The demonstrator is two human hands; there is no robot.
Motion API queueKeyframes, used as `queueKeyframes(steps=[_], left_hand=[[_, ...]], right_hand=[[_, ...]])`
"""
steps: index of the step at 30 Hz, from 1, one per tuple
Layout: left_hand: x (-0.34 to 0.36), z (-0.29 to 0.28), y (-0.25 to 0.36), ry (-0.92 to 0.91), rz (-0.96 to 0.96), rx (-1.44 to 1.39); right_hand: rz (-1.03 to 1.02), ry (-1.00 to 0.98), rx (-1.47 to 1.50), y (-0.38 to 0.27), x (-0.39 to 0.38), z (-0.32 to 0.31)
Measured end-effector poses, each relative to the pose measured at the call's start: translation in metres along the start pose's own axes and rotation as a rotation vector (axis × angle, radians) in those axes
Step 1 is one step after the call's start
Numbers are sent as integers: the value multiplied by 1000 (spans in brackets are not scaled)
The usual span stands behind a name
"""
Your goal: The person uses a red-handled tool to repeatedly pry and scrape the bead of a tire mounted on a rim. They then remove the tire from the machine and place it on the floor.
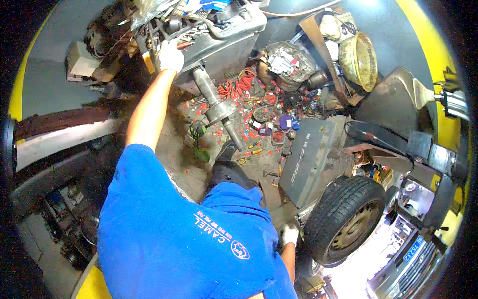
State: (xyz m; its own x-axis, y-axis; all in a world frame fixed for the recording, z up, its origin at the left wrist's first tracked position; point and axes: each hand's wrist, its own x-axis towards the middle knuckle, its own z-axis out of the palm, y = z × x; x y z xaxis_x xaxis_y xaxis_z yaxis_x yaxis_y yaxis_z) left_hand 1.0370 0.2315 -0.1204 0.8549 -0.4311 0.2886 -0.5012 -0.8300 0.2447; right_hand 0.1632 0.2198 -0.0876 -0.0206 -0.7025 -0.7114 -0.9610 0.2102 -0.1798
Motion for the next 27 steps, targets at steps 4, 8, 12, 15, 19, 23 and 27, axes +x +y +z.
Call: queueKeyframes(steps=[4,8,12,15,19,23,27], left_hand=[[11,2,1,-119,-12,-31],[15,9,3,-179,-1,37],[24,13,3,-127,-113,-94],[42,42,-30,-72,-149,-179],[55,40,-22,-203,-51,-153],[65,43,-17,-146,-31,-55],[72,47,-8,-175,-133,-23]], right_hand=[[-82,155,124,-76,-4,-10],[-95,127,115,-82,4,-9],[-109,147,87,-73,-6,2],[-7,97,-8,-52,-5,6],[107,32,87,-35,-22,17],[118,31,132,-45,-23,17],[39,66,134,-75,-20,11]])
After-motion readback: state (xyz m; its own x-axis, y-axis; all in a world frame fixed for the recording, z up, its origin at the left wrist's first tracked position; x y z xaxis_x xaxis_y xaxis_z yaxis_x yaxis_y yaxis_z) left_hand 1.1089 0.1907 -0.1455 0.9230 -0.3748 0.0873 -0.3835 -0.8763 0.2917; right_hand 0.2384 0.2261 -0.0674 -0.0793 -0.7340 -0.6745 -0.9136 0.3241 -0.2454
